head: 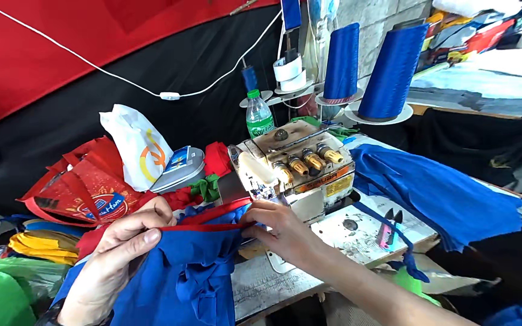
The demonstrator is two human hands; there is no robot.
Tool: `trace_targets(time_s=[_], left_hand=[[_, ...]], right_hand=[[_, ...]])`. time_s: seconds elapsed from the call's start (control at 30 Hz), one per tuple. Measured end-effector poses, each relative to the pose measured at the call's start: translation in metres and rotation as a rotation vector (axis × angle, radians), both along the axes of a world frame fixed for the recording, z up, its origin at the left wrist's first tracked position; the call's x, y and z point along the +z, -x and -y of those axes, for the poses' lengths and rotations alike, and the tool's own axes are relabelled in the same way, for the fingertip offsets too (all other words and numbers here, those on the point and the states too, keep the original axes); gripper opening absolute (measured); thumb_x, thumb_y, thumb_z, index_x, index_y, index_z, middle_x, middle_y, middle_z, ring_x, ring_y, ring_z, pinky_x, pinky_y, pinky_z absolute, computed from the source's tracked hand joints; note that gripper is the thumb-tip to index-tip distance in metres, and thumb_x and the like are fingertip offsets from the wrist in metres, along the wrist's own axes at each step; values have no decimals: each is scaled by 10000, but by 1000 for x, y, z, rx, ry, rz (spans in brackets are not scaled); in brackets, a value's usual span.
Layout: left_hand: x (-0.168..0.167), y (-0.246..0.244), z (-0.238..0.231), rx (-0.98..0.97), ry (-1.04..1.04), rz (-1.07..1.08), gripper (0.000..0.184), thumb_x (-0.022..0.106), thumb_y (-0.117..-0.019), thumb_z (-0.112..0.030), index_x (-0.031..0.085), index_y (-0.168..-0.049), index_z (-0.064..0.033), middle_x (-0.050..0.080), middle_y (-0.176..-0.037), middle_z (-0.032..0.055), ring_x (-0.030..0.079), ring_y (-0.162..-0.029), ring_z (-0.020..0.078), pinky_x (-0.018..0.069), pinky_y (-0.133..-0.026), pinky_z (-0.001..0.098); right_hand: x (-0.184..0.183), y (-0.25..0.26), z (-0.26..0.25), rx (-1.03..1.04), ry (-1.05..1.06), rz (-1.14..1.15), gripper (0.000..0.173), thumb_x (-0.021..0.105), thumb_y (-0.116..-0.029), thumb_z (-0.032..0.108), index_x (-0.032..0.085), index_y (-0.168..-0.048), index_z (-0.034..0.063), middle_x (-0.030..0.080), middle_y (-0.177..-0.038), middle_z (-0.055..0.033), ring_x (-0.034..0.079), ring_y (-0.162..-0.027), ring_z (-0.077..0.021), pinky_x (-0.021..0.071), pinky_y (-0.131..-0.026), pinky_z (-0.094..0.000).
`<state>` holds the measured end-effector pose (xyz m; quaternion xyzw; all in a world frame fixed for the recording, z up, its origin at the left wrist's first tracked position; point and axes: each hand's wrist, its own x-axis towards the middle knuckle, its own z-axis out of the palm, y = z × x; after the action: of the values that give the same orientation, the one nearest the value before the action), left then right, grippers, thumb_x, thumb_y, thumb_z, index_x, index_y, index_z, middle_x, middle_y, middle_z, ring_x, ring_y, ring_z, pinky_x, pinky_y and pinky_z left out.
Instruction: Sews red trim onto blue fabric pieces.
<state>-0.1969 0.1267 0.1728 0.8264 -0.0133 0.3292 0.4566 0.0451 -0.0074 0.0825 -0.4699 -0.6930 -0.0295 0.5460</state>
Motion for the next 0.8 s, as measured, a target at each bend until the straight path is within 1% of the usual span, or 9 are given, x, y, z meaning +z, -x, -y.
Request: trace_targets(time_s=[0.07, 0.1, 0.27, 0.33, 0.43, 0.5, 0.57, 0.7, 0.8], left_hand=[[0, -1, 1, 15, 9, 2, 247, 617, -987, -396, 781, -920, -223, 661, -976, -80, 623, -905, 22, 513, -774, 147], [1, -1, 2, 25, 11, 4, 246, 619, -989, -391, 782, -920, -220, 660, -974, -78, 621, -905, 20, 513, -772, 145], [-1, -2, 2, 66, -5, -12, 234, 622, -987, -392, 775, -931, -224, 661, -983, -76, 621, -945, 22, 514, -810, 154], [-2, -2, 0, 73, -19, -23, 231, 628, -983, -398, 775, -928, -229, 666, -977, -80, 621, -948, 22, 511, -816, 158], [-3, -1, -2, 83, -50, -48, 228, 631, -978, -407, 766, -903, -240, 662, -961, -98, 615, -950, 14, 501, -825, 154], [-5, 0, -4, 80, -75, -63, 225, 631, -983, -394, 761, -894, -234, 651, -945, -97, 608, -934, 10, 494, -816, 151], [-7, 2, -7, 87, -103, -94, 222, 625, -985, -400, 746, -889, -241, 632, -929, -101, 591, -921, 2, 478, -803, 145], [-9, 5, -9, 114, -121, -130, 237, 618, -987, -425, 741, -886, -250, 649, -959, -104, 600, -965, 10, 486, -831, 155], [-5, 2, -3, 64, -96, -99, 242, 614, -991, -420, 758, -916, -241, 665, -980, -91, 617, -966, 18, 502, -831, 159]], right_hand=[[-4, 1, 3, -19, 1, 24, 199, 706, -923, 108, 702, -1115, 57, 708, -960, -50, 690, -872, -135, 586, -800, -298], [-6, 1, 4, -20, -8, 43, 220, 696, -938, 118, 671, -1150, 65, 701, -968, -47, 688, -874, -135, 587, -799, -303], [-17, 3, 3, -56, -106, 91, 112, 662, -968, 165, 704, -1055, 108, 662, -951, -28, 661, -870, -123, 574, -740, -267], [-17, 6, 3, -74, -72, 54, 119, 659, -973, 174, 710, -1045, 93, 679, -960, -33, 673, -867, -116, 576, -743, -262], [-11, 8, 10, -64, 62, -43, 121, 673, -953, 143, 738, -1003, 53, 725, -954, -70, 704, -874, -137, 575, -804, -274], [-13, 7, 9, -42, 62, -55, 87, 667, -957, 140, 714, -958, 66, 703, -917, -33, 682, -866, -92, 569, -798, -232], [-15, 6, 10, -9, 60, -73, 75, 659, -959, 112, 701, -956, 51, 694, -903, -36, 679, -857, -81, 570, -797, -220], [-15, 7, 13, -14, 87, -86, 57, 654, -957, 82, 686, -959, 34, 699, -897, -54, 689, -844, -91, 577, -798, -224], [-16, 8, 12, -29, 55, -77, 56, 677, -937, 84, 706, -945, 37, 699, -885, -51, 686, -839, -96, 573, -787, -225]])
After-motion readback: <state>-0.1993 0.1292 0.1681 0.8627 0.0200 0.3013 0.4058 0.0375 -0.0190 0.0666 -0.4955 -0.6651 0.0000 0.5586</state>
